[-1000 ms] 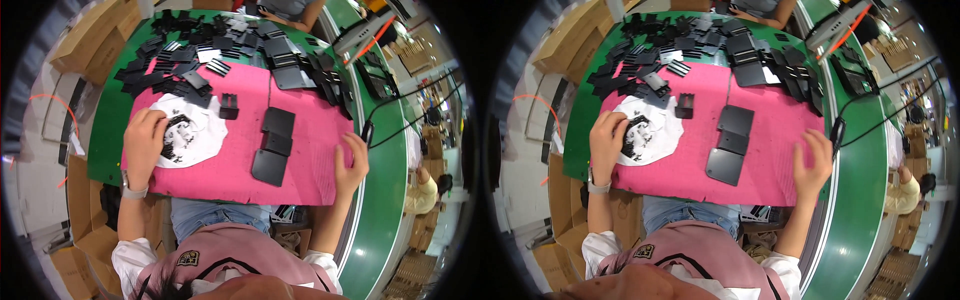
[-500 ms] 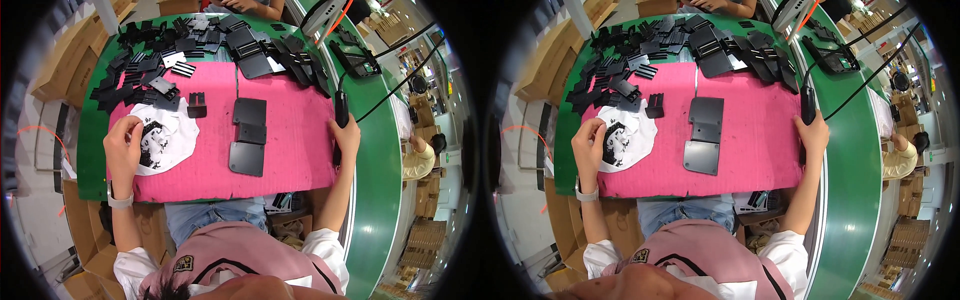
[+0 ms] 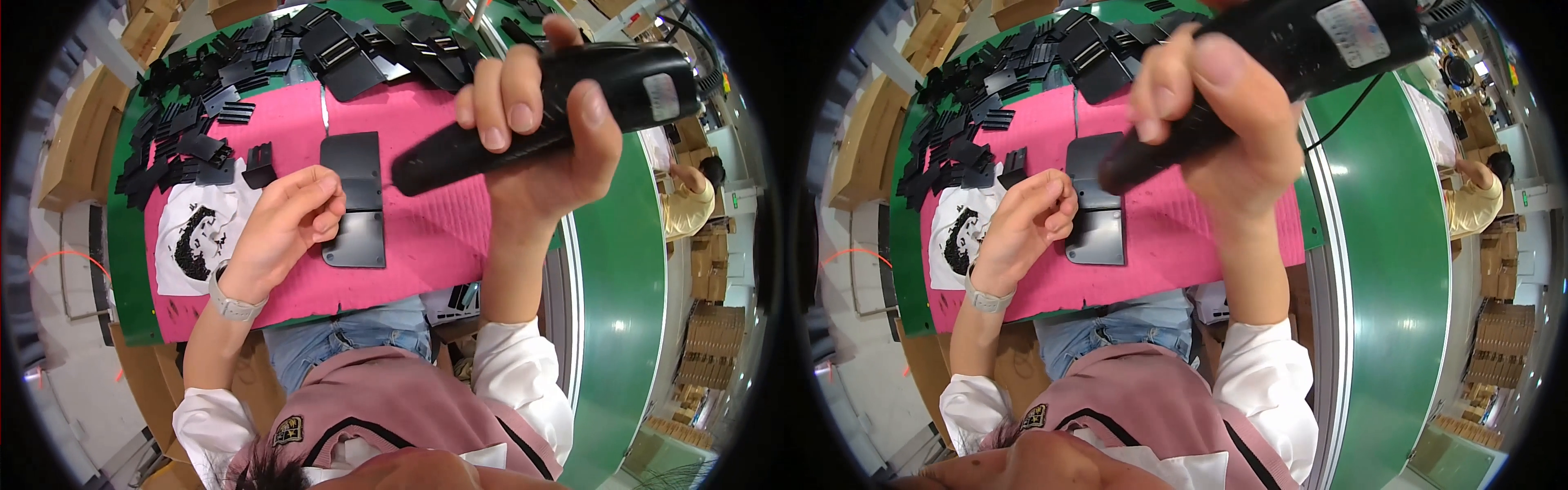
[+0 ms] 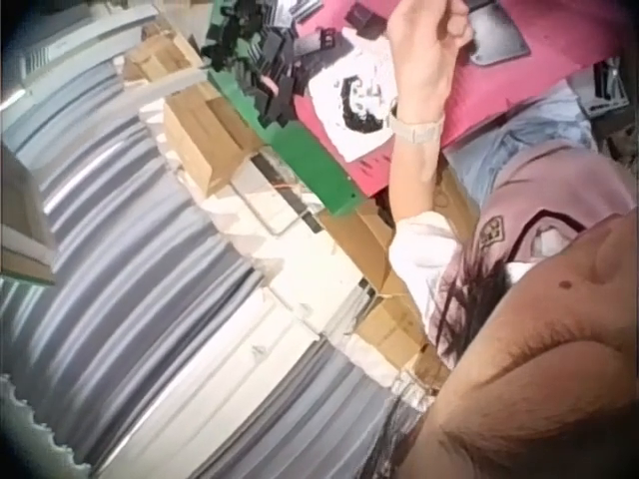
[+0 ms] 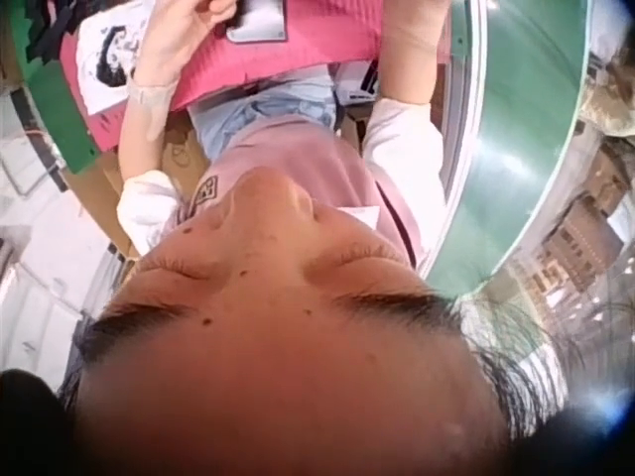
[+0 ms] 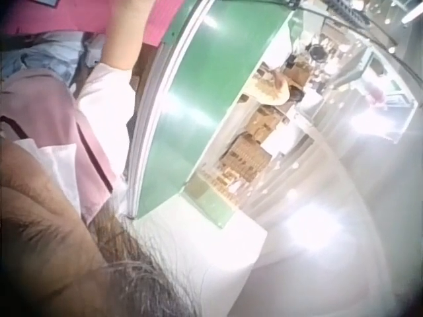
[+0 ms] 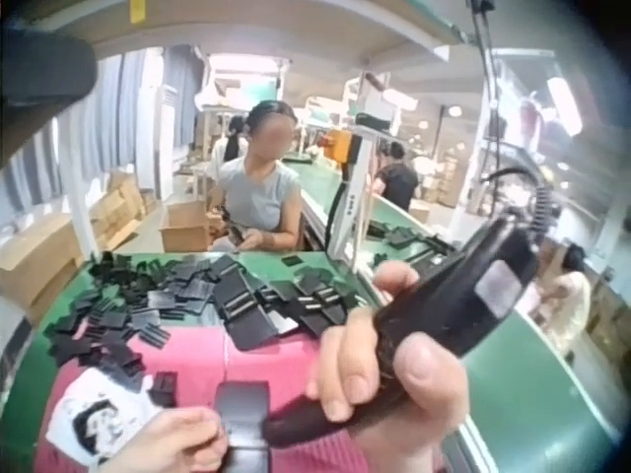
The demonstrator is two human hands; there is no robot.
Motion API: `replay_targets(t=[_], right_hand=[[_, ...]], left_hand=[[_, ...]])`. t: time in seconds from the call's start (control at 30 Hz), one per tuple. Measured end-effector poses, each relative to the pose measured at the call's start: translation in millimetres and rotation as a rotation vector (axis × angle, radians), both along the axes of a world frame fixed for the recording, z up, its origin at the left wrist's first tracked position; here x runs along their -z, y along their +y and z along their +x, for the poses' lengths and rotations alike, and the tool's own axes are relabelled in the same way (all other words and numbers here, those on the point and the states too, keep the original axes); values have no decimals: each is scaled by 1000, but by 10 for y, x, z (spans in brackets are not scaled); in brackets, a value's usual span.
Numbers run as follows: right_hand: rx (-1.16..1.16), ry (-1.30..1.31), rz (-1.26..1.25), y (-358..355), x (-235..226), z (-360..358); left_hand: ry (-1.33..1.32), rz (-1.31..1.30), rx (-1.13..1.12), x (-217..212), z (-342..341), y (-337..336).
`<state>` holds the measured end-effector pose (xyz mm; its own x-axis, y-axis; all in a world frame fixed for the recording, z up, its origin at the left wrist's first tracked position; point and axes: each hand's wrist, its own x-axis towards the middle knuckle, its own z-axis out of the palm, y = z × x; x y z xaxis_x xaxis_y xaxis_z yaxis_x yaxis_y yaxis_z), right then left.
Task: Assembling small black plastic components by joining parts and securing them using an electric screwdriver at a factory workbench.
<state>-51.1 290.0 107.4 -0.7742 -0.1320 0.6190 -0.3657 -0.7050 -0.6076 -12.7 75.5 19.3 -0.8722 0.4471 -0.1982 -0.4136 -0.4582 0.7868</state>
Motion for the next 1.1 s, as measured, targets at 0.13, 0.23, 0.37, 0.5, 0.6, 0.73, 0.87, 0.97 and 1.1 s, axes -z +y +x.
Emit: replay_targets(t=[0.13,0.23,0.37,0.5,0.6,0.73,0.87,0.97,1.1], right_hand=[[37,135,124,-70,66,2],[-62,194,61,-23,233,-89],[-189,248,-45,-7,336,-100],[-48,71,28,-71,304,21],[-78,101,-30,-126,315,14],[-71,106,42,-56,331,-10],[-211,224,-6,-120,460,-179],[-173,176,-13,-151,460,-117],[-176,171,-62,-219,453,-93]], left_hand=[[55,-22,-4,20,0,78],[73,12,-40,63,-3,91],[74,41,-63,114,-18,100],[63,13,-74,134,-14,98],[35,8,-86,158,-11,79],[22,34,-93,181,-14,40],[67,-12,-121,222,-11,20],[95,-30,-139,248,7,17],[13,88,-115,236,31,-42]])
